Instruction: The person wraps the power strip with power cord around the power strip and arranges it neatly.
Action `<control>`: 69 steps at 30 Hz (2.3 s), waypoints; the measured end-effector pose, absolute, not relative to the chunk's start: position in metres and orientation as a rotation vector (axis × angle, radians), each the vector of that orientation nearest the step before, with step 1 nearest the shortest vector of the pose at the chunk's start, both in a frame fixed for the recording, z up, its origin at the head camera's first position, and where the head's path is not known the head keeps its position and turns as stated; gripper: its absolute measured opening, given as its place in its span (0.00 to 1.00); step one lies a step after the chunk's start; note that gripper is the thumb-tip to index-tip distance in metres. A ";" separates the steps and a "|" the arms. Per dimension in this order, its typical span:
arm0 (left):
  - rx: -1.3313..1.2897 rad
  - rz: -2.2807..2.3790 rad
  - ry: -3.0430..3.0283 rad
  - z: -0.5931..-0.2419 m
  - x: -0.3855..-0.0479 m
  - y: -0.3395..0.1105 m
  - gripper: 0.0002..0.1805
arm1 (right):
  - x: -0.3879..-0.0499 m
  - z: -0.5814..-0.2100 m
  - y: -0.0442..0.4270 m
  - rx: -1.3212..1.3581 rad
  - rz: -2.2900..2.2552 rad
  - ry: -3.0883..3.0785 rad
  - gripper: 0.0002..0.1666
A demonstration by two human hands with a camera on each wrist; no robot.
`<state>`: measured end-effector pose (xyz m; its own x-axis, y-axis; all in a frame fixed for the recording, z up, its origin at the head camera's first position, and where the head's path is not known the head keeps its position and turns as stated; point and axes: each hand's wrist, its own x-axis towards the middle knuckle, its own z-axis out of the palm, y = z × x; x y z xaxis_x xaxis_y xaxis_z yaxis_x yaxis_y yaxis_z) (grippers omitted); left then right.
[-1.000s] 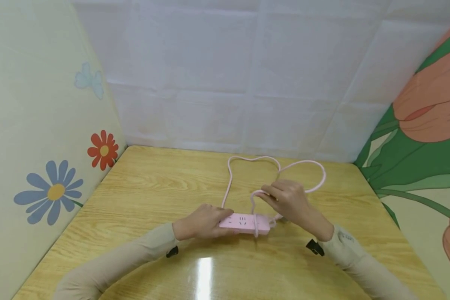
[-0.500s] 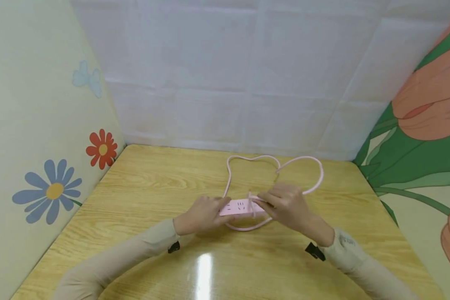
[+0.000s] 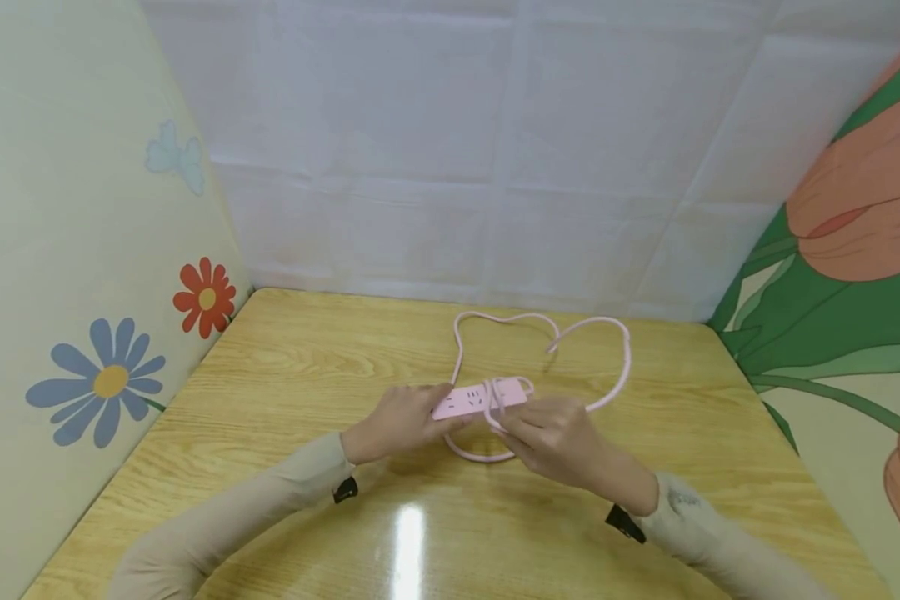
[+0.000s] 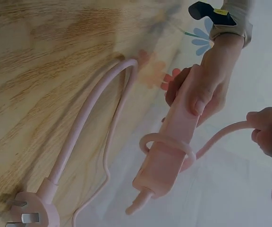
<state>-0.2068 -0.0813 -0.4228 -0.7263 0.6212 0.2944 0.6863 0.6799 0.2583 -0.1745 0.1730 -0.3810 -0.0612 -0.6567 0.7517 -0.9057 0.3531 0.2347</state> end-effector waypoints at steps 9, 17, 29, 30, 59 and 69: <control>-0.996 -0.503 -2.716 -0.423 -0.210 -0.086 0.25 | -0.170 -0.386 0.182 1.334 0.488 -1.895 0.20; -1.003 -0.485 -2.655 -0.417 -0.214 -0.088 0.26 | -0.169 -0.385 0.188 1.421 0.539 -1.961 0.19; -0.963 -0.555 -2.666 -0.416 -0.212 -0.091 0.25 | -0.165 -0.389 0.197 1.540 0.565 -2.189 0.16; -0.957 -0.571 -2.664 -0.416 -0.211 -0.091 0.25 | -0.164 -0.389 0.197 1.543 0.568 -2.204 0.18; -0.920 -0.655 -2.556 -0.410 -0.216 -0.095 0.27 | -0.186 -0.408 0.223 1.744 1.032 -2.718 0.28; -0.976 -0.673 -2.550 -0.410 -0.215 -0.093 0.26 | -0.195 -0.416 0.228 1.771 1.134 -2.679 0.20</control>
